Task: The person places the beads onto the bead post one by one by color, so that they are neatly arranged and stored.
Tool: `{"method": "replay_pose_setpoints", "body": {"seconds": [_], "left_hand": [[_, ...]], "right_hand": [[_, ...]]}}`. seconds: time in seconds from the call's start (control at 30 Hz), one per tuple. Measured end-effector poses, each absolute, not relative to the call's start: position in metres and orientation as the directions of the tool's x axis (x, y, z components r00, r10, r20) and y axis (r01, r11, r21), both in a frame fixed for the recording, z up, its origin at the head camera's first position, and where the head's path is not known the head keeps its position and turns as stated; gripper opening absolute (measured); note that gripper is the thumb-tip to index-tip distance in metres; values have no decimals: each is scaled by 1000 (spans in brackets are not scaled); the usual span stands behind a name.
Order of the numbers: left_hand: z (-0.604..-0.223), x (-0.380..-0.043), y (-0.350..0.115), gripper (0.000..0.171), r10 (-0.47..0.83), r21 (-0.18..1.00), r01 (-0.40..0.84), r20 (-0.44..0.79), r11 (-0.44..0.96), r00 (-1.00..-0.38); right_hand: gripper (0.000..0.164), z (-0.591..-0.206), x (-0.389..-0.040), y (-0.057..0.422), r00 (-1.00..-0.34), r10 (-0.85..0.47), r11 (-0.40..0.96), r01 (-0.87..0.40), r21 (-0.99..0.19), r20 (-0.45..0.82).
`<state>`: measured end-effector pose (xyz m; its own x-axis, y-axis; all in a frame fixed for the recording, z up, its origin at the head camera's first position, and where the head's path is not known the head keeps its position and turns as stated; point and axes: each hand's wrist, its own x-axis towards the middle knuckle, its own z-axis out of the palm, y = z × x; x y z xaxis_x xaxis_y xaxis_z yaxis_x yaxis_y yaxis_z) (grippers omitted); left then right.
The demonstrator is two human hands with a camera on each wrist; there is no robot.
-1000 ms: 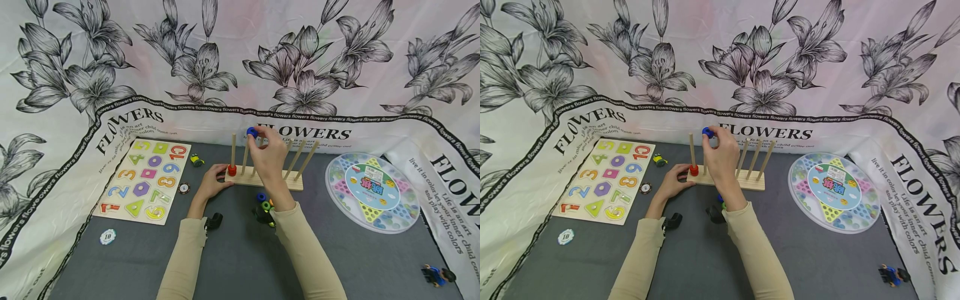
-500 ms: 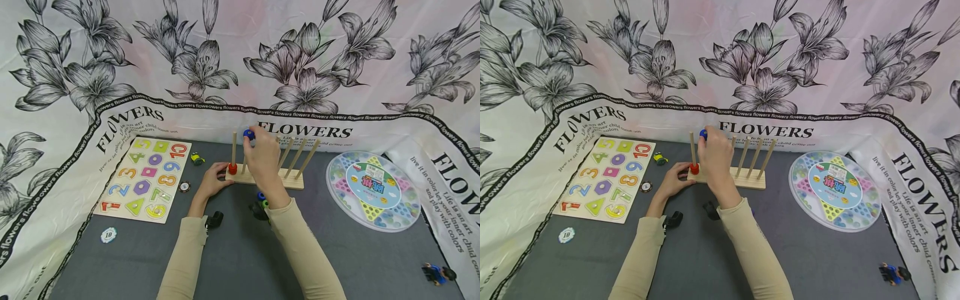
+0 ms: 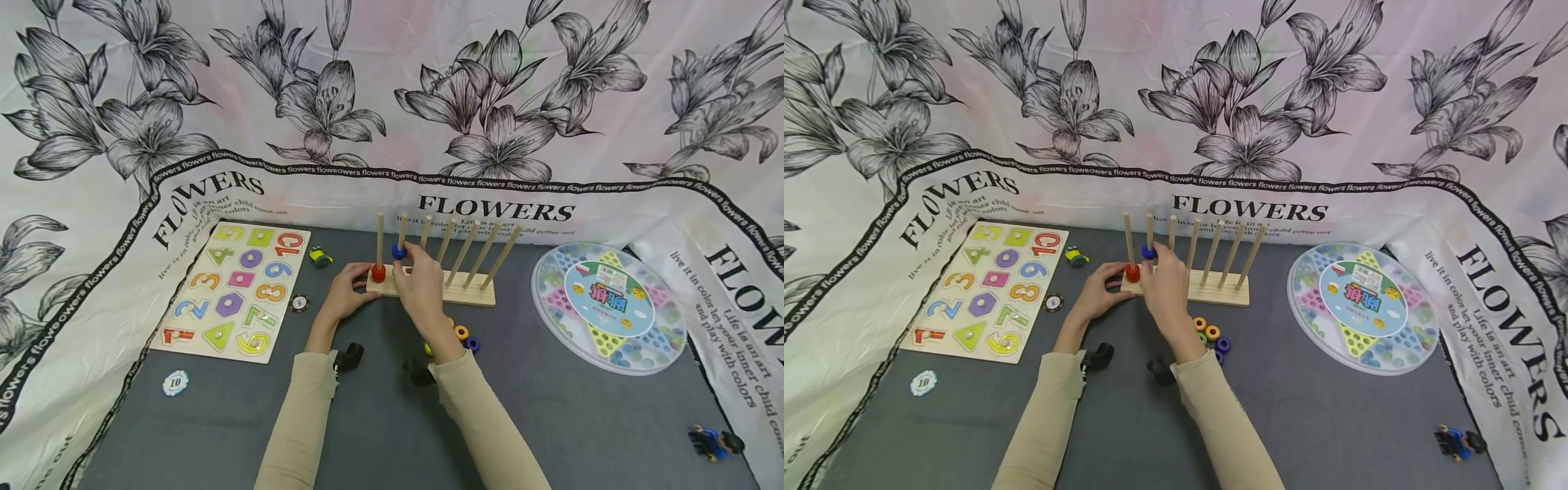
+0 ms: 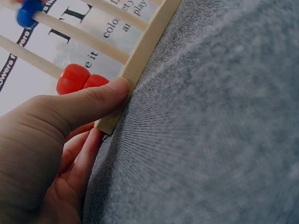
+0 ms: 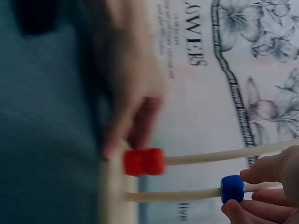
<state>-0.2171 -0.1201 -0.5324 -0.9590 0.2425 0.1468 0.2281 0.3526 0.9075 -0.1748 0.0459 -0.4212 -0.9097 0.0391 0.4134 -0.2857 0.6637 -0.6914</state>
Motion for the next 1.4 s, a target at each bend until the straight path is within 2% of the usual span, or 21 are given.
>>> {"method": "replay_pose_setpoints", "body": {"seconds": [0.23, 0.47, 0.73, 1.0, 1.27, 1.4], "left_hand": [[-531, -217, -120, 67, 243, 902, 235, 152, 362, -958], [-532, -216, -117, 67, 244, 908, 228, 146, 351, -959], [-534, -216, -114, 67, 263, 909, 226, 136, 351, -955], [-530, -217, -120, 68, 244, 902, 222, 136, 370, -960], [-531, -215, -120, 67, 256, 900, 217, 124, 377, -959], [-531, -215, -118, 67, 248, 902, 214, 125, 375, -961]], "right_hand": [[35, -452, -173, 44, -950, 75, 607, -199, -770, 304], [37, -470, -175, 51, -959, 57, 583, -193, -789, 276], [39, -471, -175, 69, -984, -55, 595, -166, -786, 167], [36, -465, -173, 93, -967, -217, 575, -237, -783, 134], [30, -464, -163, 133, -957, -239, 559, -272, -783, 162], [29, -466, -159, 147, -954, -279, 598, -263, -757, 111]]}}
